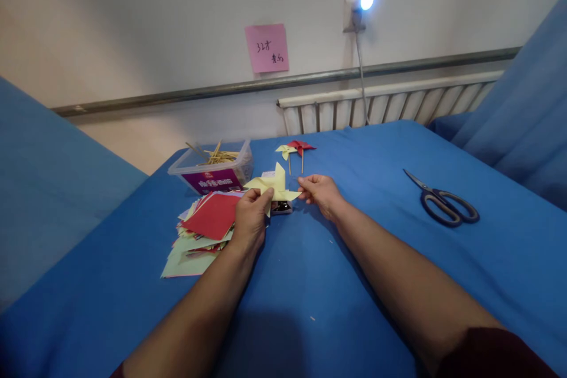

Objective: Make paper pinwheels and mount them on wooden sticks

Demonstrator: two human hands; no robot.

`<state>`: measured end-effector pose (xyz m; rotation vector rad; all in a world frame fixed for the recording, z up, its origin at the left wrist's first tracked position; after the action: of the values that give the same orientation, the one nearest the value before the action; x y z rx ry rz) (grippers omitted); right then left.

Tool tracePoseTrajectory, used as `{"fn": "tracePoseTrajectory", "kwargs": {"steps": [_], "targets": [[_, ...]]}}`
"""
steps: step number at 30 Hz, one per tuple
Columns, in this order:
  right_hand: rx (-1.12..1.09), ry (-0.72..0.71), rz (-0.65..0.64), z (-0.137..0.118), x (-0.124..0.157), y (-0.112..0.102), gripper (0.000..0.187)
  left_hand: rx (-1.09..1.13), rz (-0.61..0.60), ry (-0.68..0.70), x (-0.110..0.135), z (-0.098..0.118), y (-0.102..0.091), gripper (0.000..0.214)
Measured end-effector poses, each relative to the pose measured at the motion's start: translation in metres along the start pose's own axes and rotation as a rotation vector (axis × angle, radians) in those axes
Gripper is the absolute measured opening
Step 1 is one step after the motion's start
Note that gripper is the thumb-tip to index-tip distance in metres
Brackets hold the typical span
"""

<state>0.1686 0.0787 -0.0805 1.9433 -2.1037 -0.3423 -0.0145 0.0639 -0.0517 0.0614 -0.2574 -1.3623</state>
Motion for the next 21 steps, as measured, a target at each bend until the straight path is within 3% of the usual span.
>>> {"fn": "tracePoseTrajectory", "kwargs": {"steps": [9, 14, 17, 21], "targets": [[-0.022, -0.044, -0.028, -0.002, 0.000, 0.003, 0.020, -0.024, 0.007, 0.000, 0.002, 0.002, 0.000, 0.031], [0.127, -0.195, -0.017, -0.026, -0.004, -0.002, 0.021, -0.099, 0.020, 0.045, 0.001, 0.004, -0.002, 0.028], [0.203, -0.335, -0.079, -0.044, 0.000, 0.011, 0.020, -0.180, 0.031, 0.094, 0.000, 0.006, -0.002, 0.024], [0.314, -0.438, -0.222, -0.045, 0.019, 0.043, 0.012, -0.238, 0.015, 0.133, 0.002, 0.005, 0.003, 0.023]]}}
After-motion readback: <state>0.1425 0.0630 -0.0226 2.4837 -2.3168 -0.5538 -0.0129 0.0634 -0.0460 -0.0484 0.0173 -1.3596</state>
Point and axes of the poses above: each hand's wrist, its own x-axis away from the middle knuckle, its own y-axis out of the palm, z = x × y, the point moved 9 cm from there along -x, towards the middle knuckle, and after that the axes turned 10 degrees about -y, right-handed, at the moved point
